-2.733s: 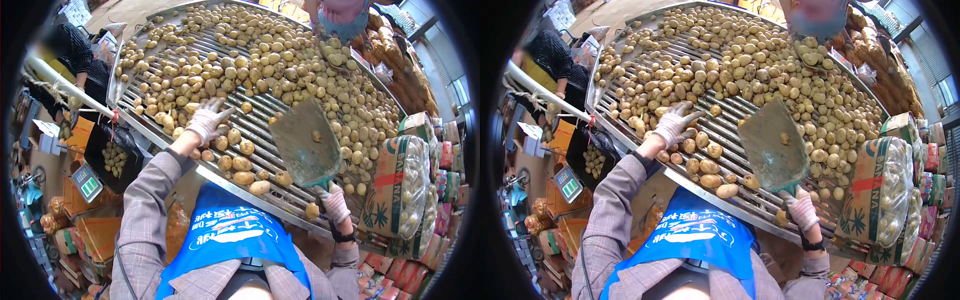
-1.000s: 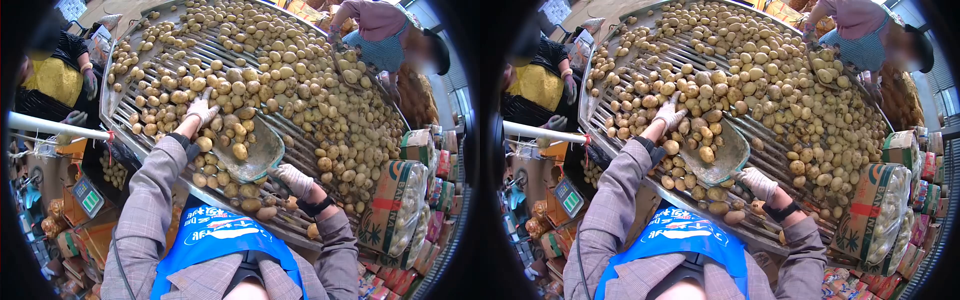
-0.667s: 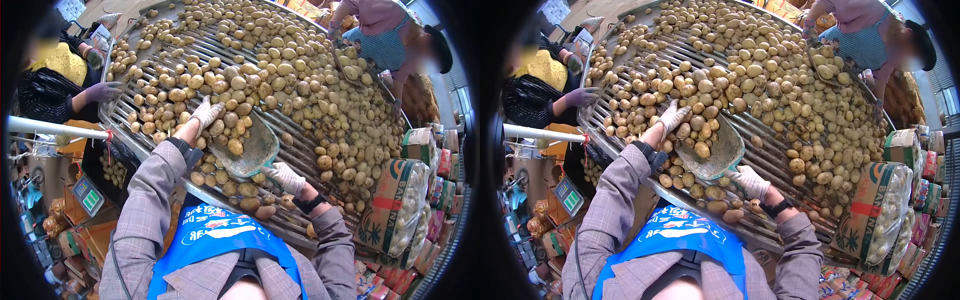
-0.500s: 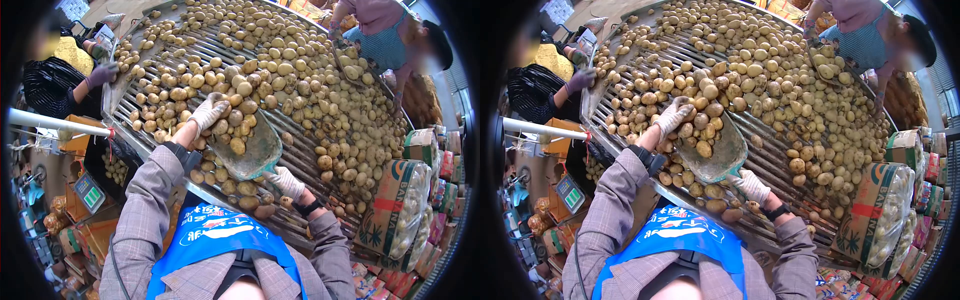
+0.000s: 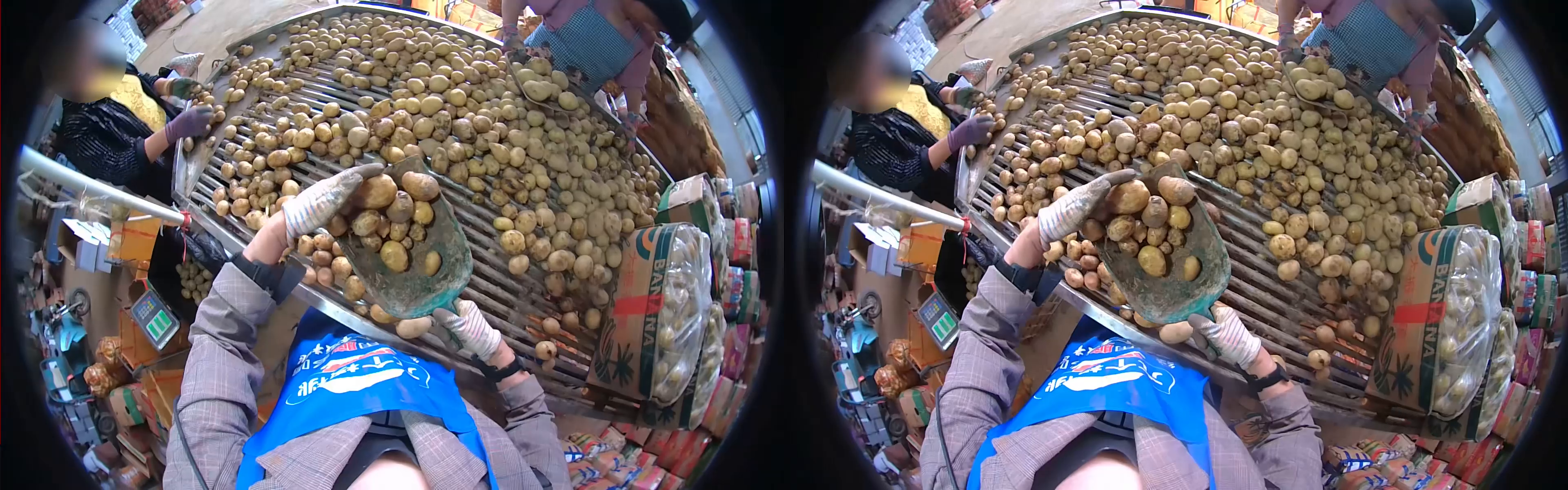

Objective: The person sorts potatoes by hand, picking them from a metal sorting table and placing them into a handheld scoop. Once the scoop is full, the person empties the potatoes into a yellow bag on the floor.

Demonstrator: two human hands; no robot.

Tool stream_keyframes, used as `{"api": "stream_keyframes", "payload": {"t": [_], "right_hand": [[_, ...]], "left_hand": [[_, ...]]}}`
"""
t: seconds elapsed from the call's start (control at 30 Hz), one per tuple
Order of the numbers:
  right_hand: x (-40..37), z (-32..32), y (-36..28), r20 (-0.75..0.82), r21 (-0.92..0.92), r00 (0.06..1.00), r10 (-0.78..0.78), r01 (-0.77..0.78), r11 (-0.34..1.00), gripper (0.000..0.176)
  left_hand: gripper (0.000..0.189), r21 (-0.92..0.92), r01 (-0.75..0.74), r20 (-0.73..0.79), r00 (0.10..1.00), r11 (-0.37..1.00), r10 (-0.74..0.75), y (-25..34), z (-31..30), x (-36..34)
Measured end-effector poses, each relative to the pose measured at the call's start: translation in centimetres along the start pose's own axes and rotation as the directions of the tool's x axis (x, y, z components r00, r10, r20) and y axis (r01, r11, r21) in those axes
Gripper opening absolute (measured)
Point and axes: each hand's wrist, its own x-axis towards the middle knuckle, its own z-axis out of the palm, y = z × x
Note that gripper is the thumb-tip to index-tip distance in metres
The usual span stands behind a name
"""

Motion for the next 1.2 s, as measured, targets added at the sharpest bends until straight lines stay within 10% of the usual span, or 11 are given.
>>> {"api": "stream_keyframes", "payload": {"t": [0.2, 0.33, 0.47, 0.57, 0.8, 0.9, 0.97, 1.0, 1.1, 1.2], "right_hand": [[-0.4, 0.4, -0.4, 0.186, -0.237, 0.973, -0.138, 0.181, 0.955, 0.032], [0.3, 3.9, -3.0, 0.373, -0.439, 0.882, 0.288, -0.106, 0.892, 0.029], [3.2, 10.6, -1.9, 0.54, -0.697, 0.755, 0.371, 0.154, 0.7, 0.032], [5.0, 18.0, -0.2, 0.595, -0.779, 0.604, 0.53, 0.273, 0.564, 0.03], [5.8, 35.4, 8.7, 0.47, -0.834, 0.337, 0.816, 0.472, 0.286, 0.024], [5.9, 41.5, 16.8, 0.573, -0.378, 0.1, 0.814, 0.913, 0.154, 0.028], [5.2, 46.0, 23.1, 0.47, 0.444, -0.32, 0.823, 0.891, 0.093, 0.032], [5.0, 46.9, 26.0, 0.565, 0.457, -0.396, 0.724, 0.881, 0.125, 0.028], [2.8, 51.1, 30.5, 0.698, 0.236, -0.232, 0.678, 0.968, 0.088, 0.028], [1.3, 52.9, 33.5, 0.658, 0.021, -0.058, 0.751, 0.998, 0.059, 0.027]], "left_hand": [[0.046, 0.576, -0.075, -0.438, 0.813, 0.814, 0.384, -2.6, 4.9, -9.0], [0.051, 0.171, -0.157, -0.79, 0.569, 0.973, 0.231, -7.5, 8.4, -19.3], [0.053, 0.001, -0.231, -0.979, 0.2, 0.973, 0.049, -11.7, 13.2, -29.6], [0.049, 0.047, 0.065, -0.997, -0.065, 0.997, 0.052, -17.0, 17.0, -37.3], [0.048, -0.301, -0.083, -0.761, -0.58, 0.95, -0.292, -30.9, 28.0, -50.9], [0.051, -0.332, -0.407, -0.589, -0.615, 0.851, -0.524, -37.9, 32.1, -56.4], [0.056, -0.267, -0.83, -0.527, -0.3, 0.49, -0.795, -42.0, 34.1, -60.2], [0.06, -0.308, -0.821, -0.487, -0.298, 0.48, -0.821, -43.5, 35.3, -61.5], [0.067, -0.331, -0.912, -0.211, -0.179, 0.243, -0.961, -45.6, 36.7, -64.3], [0.062, -0.44, -0.828, -0.155, -0.312, 0.348, -0.937, -53.0, 40.1, -68.7]]}}
